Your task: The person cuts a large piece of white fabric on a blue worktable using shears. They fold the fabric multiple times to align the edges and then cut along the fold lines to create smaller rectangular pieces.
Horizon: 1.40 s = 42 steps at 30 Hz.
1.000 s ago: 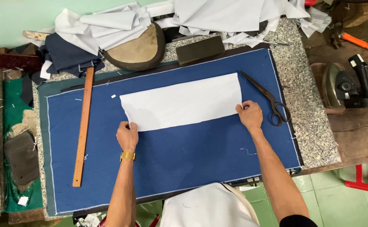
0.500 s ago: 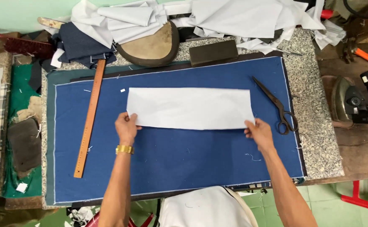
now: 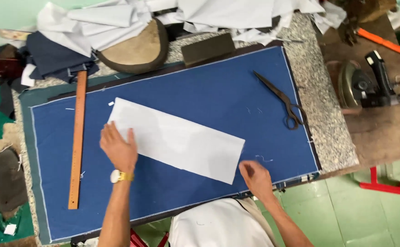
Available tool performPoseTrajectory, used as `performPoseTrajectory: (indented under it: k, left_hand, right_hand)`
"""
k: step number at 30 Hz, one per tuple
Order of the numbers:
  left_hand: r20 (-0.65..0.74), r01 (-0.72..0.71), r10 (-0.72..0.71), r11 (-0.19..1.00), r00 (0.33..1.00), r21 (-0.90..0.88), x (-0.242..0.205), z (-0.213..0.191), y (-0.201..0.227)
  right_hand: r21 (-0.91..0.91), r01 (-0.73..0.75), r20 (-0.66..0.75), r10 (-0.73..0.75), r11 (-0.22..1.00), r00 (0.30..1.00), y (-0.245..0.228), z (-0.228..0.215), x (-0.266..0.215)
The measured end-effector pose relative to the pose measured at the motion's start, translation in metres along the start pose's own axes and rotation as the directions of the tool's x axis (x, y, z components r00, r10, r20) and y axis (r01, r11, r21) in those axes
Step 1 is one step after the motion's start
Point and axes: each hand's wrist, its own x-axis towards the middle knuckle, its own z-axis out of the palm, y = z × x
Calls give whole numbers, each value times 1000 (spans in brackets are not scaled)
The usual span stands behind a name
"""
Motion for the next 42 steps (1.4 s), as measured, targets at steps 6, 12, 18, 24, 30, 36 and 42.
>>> performPoseTrajectory:
  k: [6,12,18,24,30,36,42]
  left_hand:
    - [179,-99,129,981,975,-164,-60,29,83]
    - [277,-141,191,972,942,-191,-87,45,98]
    - [354,-118,158,984,922,-134,-90,53,96]
    - [364,-108,154,984,919,-142,-85,44,101]
    - [288,6,28,994,957,-114,-112,13,127]
    - [247,233,-203,967,947,-101,-184,-25,198]
    - [234,378,-357,924,904,-53,-227,-30,256]
  right_hand:
    - [-379,579,-206,-676,721,707,-46,25,32]
    - [-531,547,-68,-676,647,734,-31,41,46]
    - [-533,542,-69,-672,650,737,-19,47,54]
    - [-497,566,-88,-687,658,722,-17,43,58]
    - [118,576,-149,-559,809,816,-4,18,62]
    - [-170,562,-360,-582,809,729,49,-100,111]
    - [-333,622,-40,-669,709,742,129,-172,178]
